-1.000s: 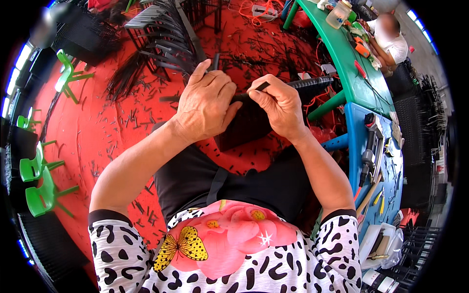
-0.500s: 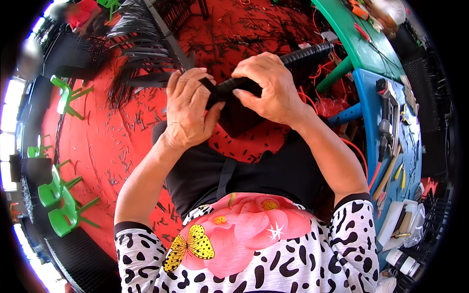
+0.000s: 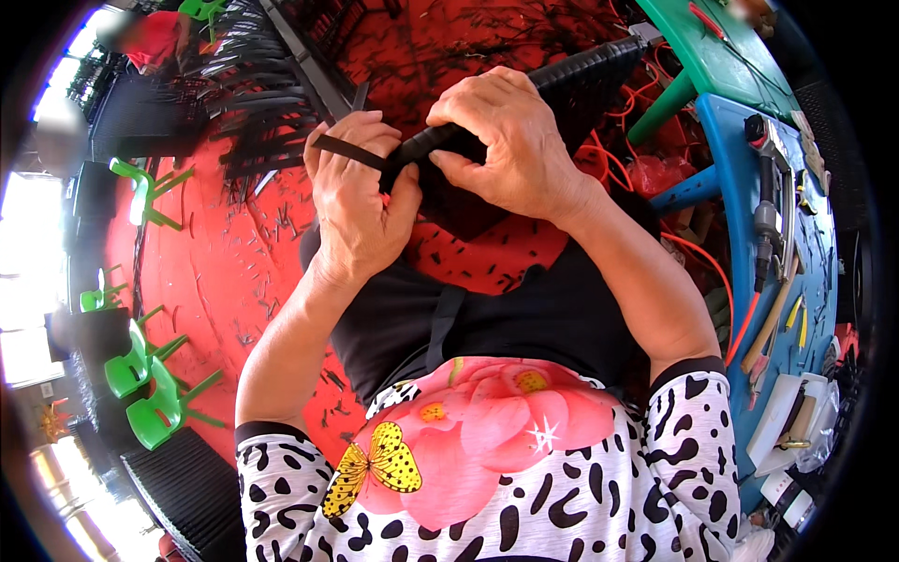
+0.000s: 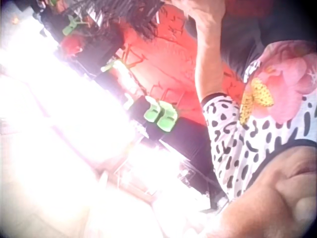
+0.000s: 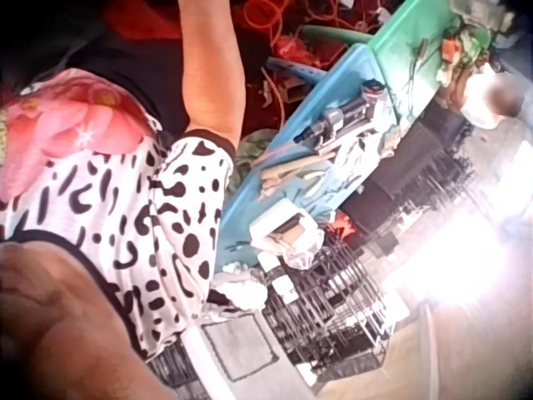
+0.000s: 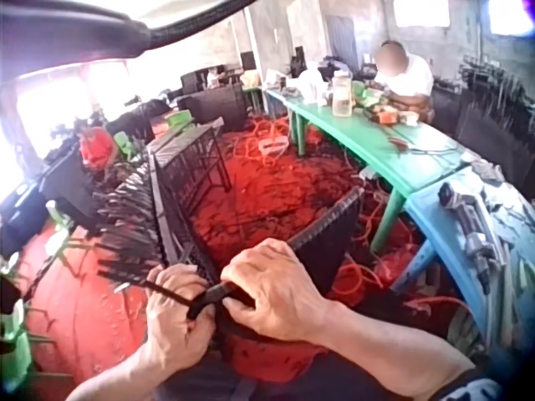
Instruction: The person weaves black plastic strips into a basket frame while sitting on the floor. They use pliers to cut strips and a staple gun to secure the weave, then lift and inspect the basket.
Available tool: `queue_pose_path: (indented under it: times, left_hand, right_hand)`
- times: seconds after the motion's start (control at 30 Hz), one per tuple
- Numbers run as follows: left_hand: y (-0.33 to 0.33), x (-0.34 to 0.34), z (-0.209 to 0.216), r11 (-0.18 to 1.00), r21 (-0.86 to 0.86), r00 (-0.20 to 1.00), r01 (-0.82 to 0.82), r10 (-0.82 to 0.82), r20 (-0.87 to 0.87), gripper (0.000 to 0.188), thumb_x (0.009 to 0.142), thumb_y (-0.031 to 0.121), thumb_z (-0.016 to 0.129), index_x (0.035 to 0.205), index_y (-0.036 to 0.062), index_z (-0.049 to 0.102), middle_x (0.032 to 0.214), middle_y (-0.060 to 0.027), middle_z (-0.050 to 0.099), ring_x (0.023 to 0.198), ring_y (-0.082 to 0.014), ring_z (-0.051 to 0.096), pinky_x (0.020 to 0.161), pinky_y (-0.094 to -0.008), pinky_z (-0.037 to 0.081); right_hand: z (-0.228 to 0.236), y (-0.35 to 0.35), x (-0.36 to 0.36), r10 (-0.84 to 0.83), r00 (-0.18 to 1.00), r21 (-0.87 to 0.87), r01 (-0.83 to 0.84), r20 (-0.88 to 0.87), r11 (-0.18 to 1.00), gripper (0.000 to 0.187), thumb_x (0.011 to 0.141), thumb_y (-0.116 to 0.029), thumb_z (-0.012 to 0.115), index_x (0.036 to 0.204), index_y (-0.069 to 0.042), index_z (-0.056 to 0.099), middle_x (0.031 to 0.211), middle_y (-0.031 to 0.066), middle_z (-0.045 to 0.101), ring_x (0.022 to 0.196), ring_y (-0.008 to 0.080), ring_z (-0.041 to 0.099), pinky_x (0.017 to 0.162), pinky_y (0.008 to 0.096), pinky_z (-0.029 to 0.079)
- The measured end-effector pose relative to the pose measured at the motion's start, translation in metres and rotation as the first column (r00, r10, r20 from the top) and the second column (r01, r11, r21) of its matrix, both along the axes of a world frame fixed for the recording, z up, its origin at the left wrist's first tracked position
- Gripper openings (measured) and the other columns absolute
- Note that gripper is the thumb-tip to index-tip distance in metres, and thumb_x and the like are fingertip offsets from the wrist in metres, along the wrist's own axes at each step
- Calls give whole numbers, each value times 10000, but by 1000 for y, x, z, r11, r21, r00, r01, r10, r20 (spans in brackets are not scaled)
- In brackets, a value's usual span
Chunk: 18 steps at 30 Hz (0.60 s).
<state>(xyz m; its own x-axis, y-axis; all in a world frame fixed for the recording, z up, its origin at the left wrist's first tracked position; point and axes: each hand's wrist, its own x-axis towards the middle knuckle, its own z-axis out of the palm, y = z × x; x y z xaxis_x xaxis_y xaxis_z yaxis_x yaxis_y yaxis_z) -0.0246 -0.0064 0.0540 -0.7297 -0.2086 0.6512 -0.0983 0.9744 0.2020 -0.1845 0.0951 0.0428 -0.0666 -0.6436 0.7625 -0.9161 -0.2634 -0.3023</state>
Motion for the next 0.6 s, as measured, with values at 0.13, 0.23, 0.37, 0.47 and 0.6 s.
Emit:
queue_pose_path:
  times: [0.13, 0.23, 0.37, 0.47, 0.6]
  left_hand:
    - [-5, -1, -5, 999, -29, 999, 24, -25, -26, 208, 679, 64, 642, 878, 40, 587, 920, -82, 591, 1024, -281, 550, 945, -445, 315]
    - [-5, -1, -5, 998, -48, 999, 38, -39, -29, 196, 690, 56, 637, 878, 39, 584, 917, -83, 592, 1021, -284, 552, 942, -445, 315]
    - [-6, -2, -7, 996, -72, 998, 52, -55, -43, 185, 700, 48, 630, 878, 39, 580, 910, -85, 589, 1003, -288, 555, 919, -438, 327]
    - [-5, -3, -7, 996, -68, 998, 51, -54, -45, 180, 703, 44, 626, 875, 40, 576, 900, -88, 585, 987, -288, 555, 897, -423, 338]
    - [-5, -4, -5, 996, -65, 997, 63, -66, -44, 166, 699, 43, 623, 856, 39, 570, 881, -101, 574, 966, -288, 553, 870, -404, 352]
  right_hand:
    - [0, 0, -1, 5, 1000, 6, -5, 24, 1000, 252, 672, -218, 670, 868, -72, 606, 840, 70, 597, 859, 242, 575, 868, 363, 384]
    - [-2, -1, -1, 16, 999, -3, -16, 36, 1000, 247, 673, -215, 667, 867, -75, 606, 838, 70, 597, 856, 241, 576, 865, 361, 384]
    - [-5, -1, -2, 10, 1000, -6, -10, 25, 1000, 234, 676, -215, 666, 856, -80, 603, 835, 68, 594, 861, 237, 578, 865, 360, 384]
    - [-4, 1, -2, 2, 1000, 1, -2, 25, 1000, 223, 681, -215, 663, 850, -83, 600, 831, 66, 590, 865, 234, 577, 866, 361, 383]
    - [-5, 1, 1, 7, 999, -20, -6, 46, 1000, 212, 686, -211, 657, 846, -85, 600, 828, 65, 586, 866, 234, 575, 865, 367, 379]
